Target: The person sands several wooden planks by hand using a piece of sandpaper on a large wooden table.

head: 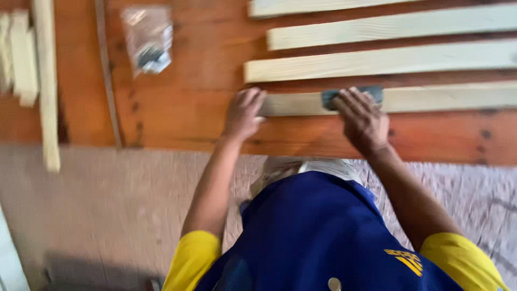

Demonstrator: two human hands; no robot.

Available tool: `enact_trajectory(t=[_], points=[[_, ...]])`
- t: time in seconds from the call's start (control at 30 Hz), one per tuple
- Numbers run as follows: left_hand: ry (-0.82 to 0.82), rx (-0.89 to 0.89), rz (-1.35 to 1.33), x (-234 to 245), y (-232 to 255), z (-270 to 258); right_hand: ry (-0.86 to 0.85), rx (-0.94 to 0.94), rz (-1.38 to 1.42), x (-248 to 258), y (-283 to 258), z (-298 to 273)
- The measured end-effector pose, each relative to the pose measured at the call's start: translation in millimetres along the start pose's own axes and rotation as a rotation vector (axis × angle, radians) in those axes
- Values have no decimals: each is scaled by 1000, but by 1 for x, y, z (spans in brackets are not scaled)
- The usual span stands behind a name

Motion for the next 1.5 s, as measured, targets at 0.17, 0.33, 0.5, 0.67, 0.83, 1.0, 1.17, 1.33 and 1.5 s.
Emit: enact_trajectory(t=[0.17, 0.33, 0.5, 0.67, 0.83, 1.0, 1.17, 1.33, 1.5], points=[[-6, 48, 18, -21, -13, -1, -5, 172, 121, -55, -100, 40], [2, 40, 21, -13, -14, -2, 18, 224, 97, -84, -142, 57], [-13, 48, 32, 0, -1, 3, 7, 163, 142, -85, -137, 53], [-31, 32, 29, 5, 4, 1, -19, 73, 215, -84, -124, 42], [-54, -16, -5, 3, 7, 3, -30, -5, 240, -77, -98, 19], [-64, 43, 62, 3, 11, 3, -27, -68, 239, -67, -64, -8], [-97, 22, 69, 4, 15, 5, 4, -177, 192, -45, -21, -35], [-78, -18, 104, 3, 15, 5, 39, -254, 170, -17, 32, -66], [-81, 6, 139, 2, 15, 3, 41, -313, 89, 8, 80, -94]])
Point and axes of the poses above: each hand's wrist, its own z-axis towards the middle knuckle, its own x-axis out of the back of the hand, y = z × x, the point moved 2 cm from there along z, towards the middle knuckle, and after that the axes turned 1 degree about x, right-handed, at the moved point
